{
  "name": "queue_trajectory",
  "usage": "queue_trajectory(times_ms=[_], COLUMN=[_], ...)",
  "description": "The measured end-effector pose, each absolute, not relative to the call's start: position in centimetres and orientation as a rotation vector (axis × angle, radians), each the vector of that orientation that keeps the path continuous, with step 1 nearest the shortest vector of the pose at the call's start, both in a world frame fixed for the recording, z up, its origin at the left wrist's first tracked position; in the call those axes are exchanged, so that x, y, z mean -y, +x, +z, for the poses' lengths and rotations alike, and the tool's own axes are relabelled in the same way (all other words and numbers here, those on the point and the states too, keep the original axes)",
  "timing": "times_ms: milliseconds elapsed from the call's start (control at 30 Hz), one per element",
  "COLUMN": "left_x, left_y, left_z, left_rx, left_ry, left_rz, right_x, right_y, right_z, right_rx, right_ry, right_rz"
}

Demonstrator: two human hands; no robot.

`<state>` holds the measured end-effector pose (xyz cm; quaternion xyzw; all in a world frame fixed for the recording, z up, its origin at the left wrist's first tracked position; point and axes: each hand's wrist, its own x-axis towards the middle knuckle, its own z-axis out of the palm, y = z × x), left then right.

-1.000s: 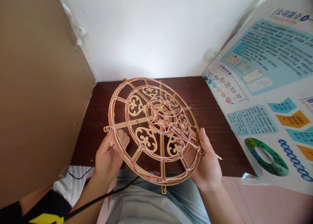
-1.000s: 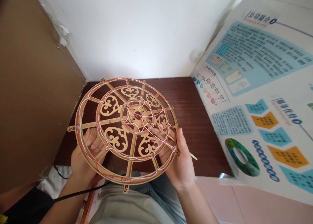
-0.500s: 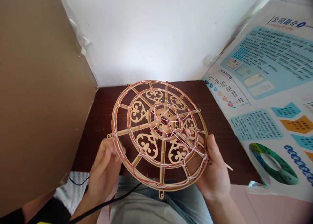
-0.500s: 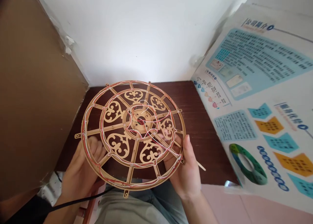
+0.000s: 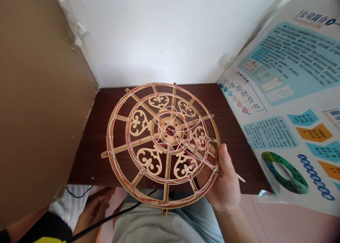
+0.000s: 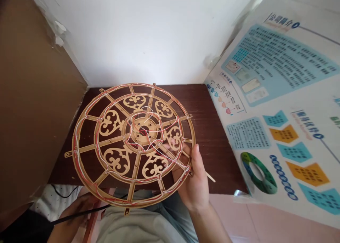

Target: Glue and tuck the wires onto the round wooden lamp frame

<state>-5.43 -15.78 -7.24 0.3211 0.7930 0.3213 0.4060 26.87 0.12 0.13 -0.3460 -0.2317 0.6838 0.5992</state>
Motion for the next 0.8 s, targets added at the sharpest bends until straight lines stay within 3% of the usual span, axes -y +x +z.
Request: queue_trajectory(times_ms=[100,200,267,367,533,800], left_x=[15.1,12.5,9.9,6.4,5.0,5.4], left_y=[-5.3,-3.1,-1.0,1.4,2.2,1.9], left_z=[-5.2,-1.7,0.7,3.0,2.6,1.3], left_rx=[-1.941,-1.702,-1.439,-1.062,-0.688,-0.632], left_ry=[0.756,0.748,0.652,0.489,0.506,0.541], left_rz=[0.779,1.015,1.22,1.253,1.175,1.066], right_x=[-0.1,-0.1,-0.1,0.0,0.1,0.2], right_y=[26.8,26.8,26.9,27.0,27.3,27.4], right_z=[0.0,0.0,0.1,0.1,-0.1,-0.2], right_rx=[0.553,0.577,0.59,0.615,0.621,0.601], right_ry=[-0.809,-0.81,-0.805,-0.792,-0.805,-0.808], right_rz=[1.586,1.609,1.649,1.716,1.748,1.729])
